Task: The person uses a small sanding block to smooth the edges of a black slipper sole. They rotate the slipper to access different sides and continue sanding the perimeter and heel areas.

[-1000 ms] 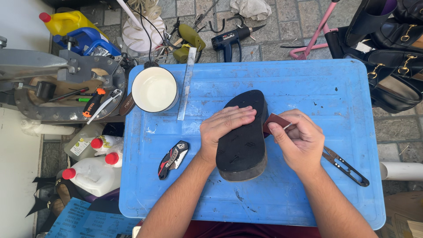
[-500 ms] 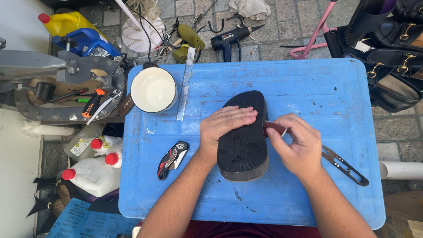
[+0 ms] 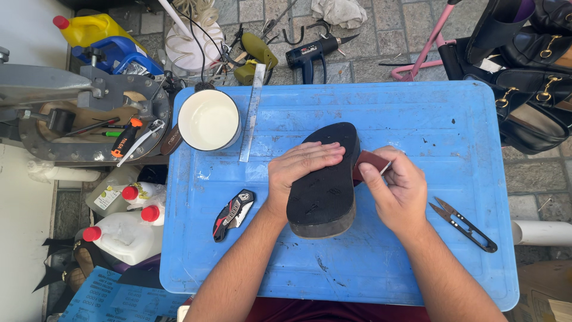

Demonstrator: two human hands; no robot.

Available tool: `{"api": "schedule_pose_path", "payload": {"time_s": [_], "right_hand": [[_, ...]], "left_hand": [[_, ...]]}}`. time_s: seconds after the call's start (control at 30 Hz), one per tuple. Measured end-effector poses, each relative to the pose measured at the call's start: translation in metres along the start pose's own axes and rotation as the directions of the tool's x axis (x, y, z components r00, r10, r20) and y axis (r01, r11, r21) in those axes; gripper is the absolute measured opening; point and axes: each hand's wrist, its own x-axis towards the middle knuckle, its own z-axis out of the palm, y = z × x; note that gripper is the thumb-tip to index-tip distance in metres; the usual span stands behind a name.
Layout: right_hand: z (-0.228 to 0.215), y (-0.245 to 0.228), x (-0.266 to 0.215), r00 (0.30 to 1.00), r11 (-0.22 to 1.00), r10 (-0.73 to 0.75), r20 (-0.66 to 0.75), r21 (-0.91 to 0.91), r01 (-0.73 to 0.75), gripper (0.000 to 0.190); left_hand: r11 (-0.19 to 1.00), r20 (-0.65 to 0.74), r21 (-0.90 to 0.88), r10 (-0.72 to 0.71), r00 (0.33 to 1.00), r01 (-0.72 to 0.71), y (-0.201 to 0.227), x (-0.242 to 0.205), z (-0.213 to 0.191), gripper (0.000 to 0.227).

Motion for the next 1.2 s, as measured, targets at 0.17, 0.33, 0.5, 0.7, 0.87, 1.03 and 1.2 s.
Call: {"api": "schedule_pose_path", "payload": {"time_s": [0.17,0.33,0.5,0.7,0.87,1.03,1.2], "right_hand": [[0.0,0.0,-0.001,0.991,0.958,-0.131,0.004,-0.258,0.127,0.009],[0.005,0.003,-0.001,0.997,1.0,0.008,-0.076,-0.002,-0.008,0.01],[0.0,0.001,-0.003,0.991,0.944,-0.136,0.007,-0.304,0.132,0.009],[-0.001,0.002,0.002,0.998,1.0,0.016,-0.056,0.027,-0.014,0.011],[-0.004,-0.005,0.006,0.988,0.942,-0.152,-0.013,-0.304,0.141,0.012],[0.003,-0.01,0.01,0.983,0.951,-0.18,-0.019,-0.26,0.169,0.012],[0.002,-0.011,0.008,0.99,0.968,-0.141,-0.001,-0.208,0.138,0.009]], "left_hand": [[1.0,-0.004,-0.012,-0.001,1.0,0.001,0.0,0.0,0.0,0.022],[1.0,0.003,-0.022,0.011,1.0,-0.011,-0.002,-0.001,0.0,0.023],[1.0,0.011,-0.02,0.02,1.0,-0.019,0.003,0.003,-0.001,0.025],[0.994,0.124,-0.044,0.107,0.986,-0.103,0.023,0.008,-0.014,0.045],[0.979,0.181,-0.118,0.188,0.965,-0.169,0.029,0.004,-0.011,0.045],[0.975,0.059,-0.138,0.186,0.981,-0.176,0.023,-0.003,0.001,0.029],[0.965,0.028,-0.153,0.217,0.976,-0.211,0.015,-0.009,0.003,0.029]]}}
